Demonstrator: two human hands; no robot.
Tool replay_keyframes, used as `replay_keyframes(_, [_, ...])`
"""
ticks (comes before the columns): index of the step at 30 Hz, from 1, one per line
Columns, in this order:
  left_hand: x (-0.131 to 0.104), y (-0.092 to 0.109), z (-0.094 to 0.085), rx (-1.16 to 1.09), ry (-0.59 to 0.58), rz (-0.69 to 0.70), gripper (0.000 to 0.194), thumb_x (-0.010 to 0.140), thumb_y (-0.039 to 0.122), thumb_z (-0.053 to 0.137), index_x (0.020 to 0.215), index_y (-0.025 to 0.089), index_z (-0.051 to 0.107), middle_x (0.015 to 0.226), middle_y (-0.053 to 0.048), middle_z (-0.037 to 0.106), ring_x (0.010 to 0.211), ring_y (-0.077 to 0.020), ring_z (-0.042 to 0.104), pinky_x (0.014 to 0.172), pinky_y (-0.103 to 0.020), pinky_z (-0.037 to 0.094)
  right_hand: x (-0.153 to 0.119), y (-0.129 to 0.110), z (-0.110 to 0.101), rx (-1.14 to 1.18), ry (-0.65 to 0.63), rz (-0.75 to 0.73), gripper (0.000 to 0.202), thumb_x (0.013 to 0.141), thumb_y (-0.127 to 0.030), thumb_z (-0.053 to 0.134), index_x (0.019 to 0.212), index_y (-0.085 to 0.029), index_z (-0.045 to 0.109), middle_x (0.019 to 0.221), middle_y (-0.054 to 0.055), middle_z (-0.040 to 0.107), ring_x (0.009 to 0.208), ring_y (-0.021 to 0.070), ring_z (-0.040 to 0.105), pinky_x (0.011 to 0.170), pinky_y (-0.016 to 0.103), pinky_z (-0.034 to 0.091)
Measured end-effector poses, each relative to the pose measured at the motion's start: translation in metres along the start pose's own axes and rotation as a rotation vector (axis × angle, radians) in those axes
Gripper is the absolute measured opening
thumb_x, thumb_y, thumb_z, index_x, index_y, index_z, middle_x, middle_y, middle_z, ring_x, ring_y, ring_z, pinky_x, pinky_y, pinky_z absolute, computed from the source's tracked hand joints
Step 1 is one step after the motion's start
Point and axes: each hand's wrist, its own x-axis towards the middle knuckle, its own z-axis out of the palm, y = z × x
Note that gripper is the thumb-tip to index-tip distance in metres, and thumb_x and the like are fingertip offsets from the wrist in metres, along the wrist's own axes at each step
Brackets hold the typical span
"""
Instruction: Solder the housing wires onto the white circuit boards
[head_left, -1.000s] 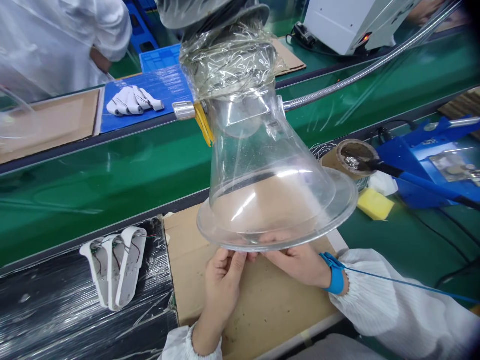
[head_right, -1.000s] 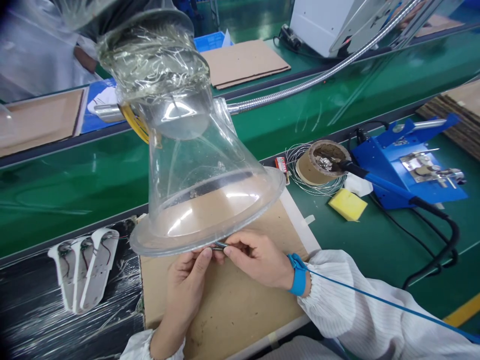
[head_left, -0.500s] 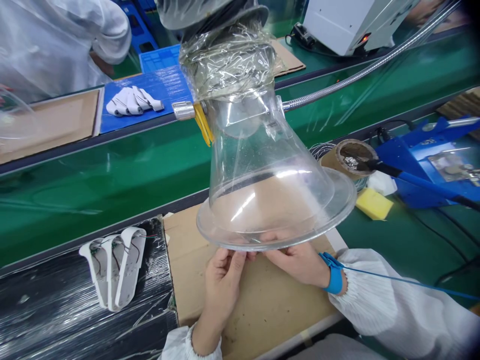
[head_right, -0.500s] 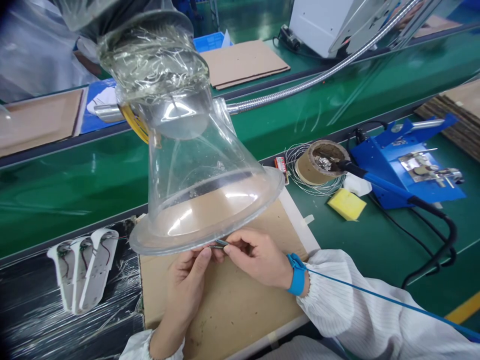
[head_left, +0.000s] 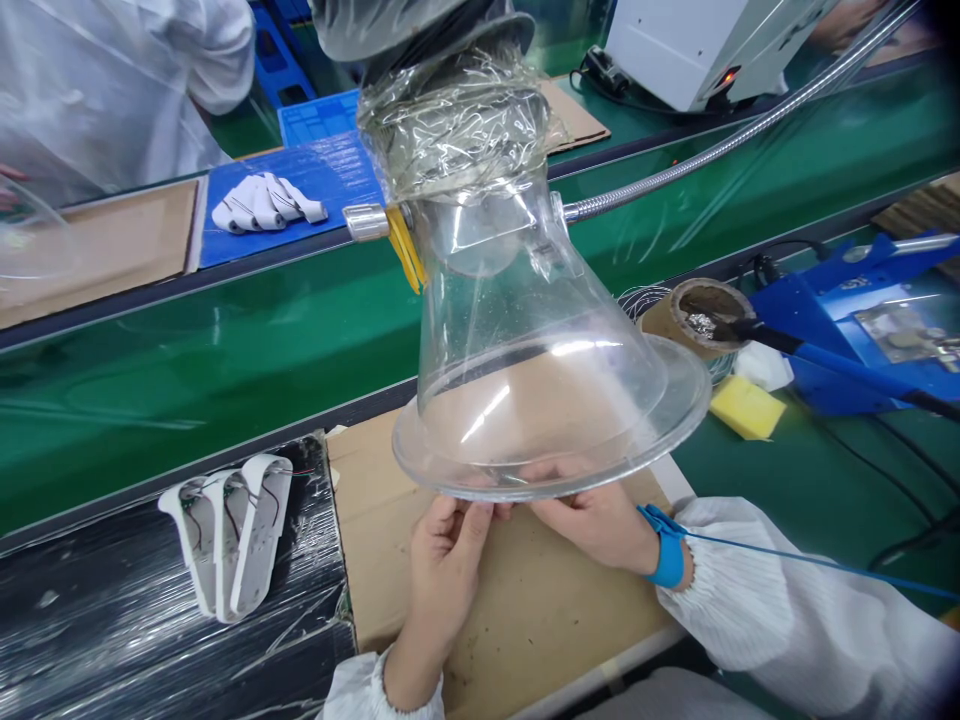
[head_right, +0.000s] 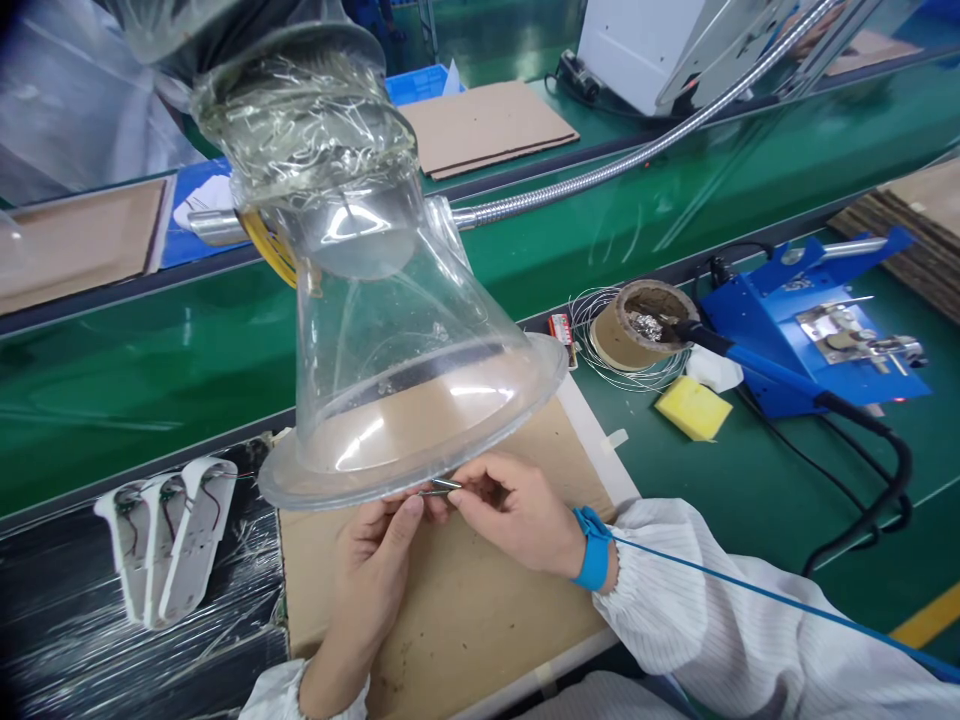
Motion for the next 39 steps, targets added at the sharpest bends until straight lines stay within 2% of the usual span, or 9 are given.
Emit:
replay_keyframes(3, [-0.0008, 0.0001, -0.0008, 0.0, -0.01, -0.001, 0.019, 0.103, 0.036, 0.07, 0.103, 0.02, 0.08, 0.084, -0.004, 0.078, 0.08, -0.0152, 0.072, 0.08, -0.026, 0.06, -0.0002, 0.0, -0.0007, -0.024, 0.005, -0.001, 0.012, 0.099, -0.027, 0.067, 0.09, -0.023, 0.074, 0.079, 0.003, 0.079, 0.064, 0.0162, 0.066, 0.07, 0.032, 0.061])
replay_keyframes(14, [-0.0008, 0.0008, -0.0012, 0.021, 0.0, 0.0, 0.019, 0.102, 0.037, 0.071, 0.103, 0.019, 0.078, 0.083, -0.004, 0.078, 0.079, -0.0152, 0.073, 0.08, -0.026, 0.06, -0.0011, 0.003, -0.0005, -0.009, -0.005, 0.019, 0.01, 0.099, -0.027, 0.067, 0.093, -0.023, 0.075, 0.081, 0.003, 0.079, 0.067, 0.0166, 0.068, 0.07, 0.032, 0.06])
replay_keyframes(19, [-0.0005, -0.0015, -0.0016, 0.017, -0.009, 0.004, 0.016, 0.103, 0.034, 0.07, 0.104, 0.02, 0.077, 0.085, -0.003, 0.078, 0.079, -0.0141, 0.073, 0.08, -0.024, 0.059, -0.0013, 0.0029, -0.0002, -0.021, 0.004, 0.01, 0.009, 0.098, -0.026, 0.068, 0.092, -0.023, 0.074, 0.079, 0.003, 0.078, 0.075, 0.0189, 0.072, 0.07, 0.032, 0.06])
replay_keyframes(22, [0.0001, -0.0018, -0.0012, 0.008, -0.009, 0.003, 0.015, 0.104, 0.033, 0.07, 0.105, 0.02, 0.077, 0.085, -0.003, 0.078, 0.081, -0.0138, 0.073, 0.081, -0.024, 0.059, -0.0011, 0.0017, 0.0, -0.001, 0.004, 0.01, 0.01, 0.099, -0.027, 0.068, 0.092, -0.023, 0.075, 0.081, 0.003, 0.079, 0.071, 0.0179, 0.071, 0.07, 0.032, 0.06])
replay_keyframes(25, [0.0002, -0.0009, -0.0008, 0.002, -0.007, 0.009, 0.014, 0.104, 0.032, 0.07, 0.105, 0.021, 0.077, 0.086, -0.003, 0.078, 0.081, -0.0133, 0.073, 0.082, -0.023, 0.059, -0.0008, -0.0001, -0.0003, 0.034, -0.016, 0.026, 0.014, 0.101, -0.028, 0.066, 0.092, -0.023, 0.076, 0.083, 0.003, 0.08, 0.068, 0.017, 0.069, 0.074, 0.033, 0.061])
replay_keyframes(33, [0.0005, 0.0016, -0.0013, 0.017, -0.019, 0.016, 0.013, 0.103, 0.033, 0.071, 0.102, 0.022, 0.077, 0.085, -0.001, 0.078, 0.079, -0.0111, 0.073, 0.081, -0.02, 0.06, 0.0002, -0.0014, -0.0015, 0.109, -0.067, 0.033, 0.015, 0.103, -0.026, 0.065, 0.094, -0.022, 0.076, 0.091, 0.004, 0.082, 0.081, 0.0181, 0.073, 0.091, 0.036, 0.061])
replay_keyframes(39, [0.0015, 0.0025, 0.0002, 0.025, -0.015, 0.029, 0.013, 0.103, 0.033, 0.071, 0.1, 0.022, 0.077, 0.083, 0.0, 0.077, 0.078, -0.0104, 0.073, 0.08, -0.019, 0.06, 0.0009, -0.0011, -0.0028, 0.135, -0.111, 0.046, 0.02, 0.105, -0.03, 0.063, 0.094, -0.021, 0.077, 0.091, 0.005, 0.08, 0.082, 0.0177, 0.071, 0.096, 0.037, 0.06])
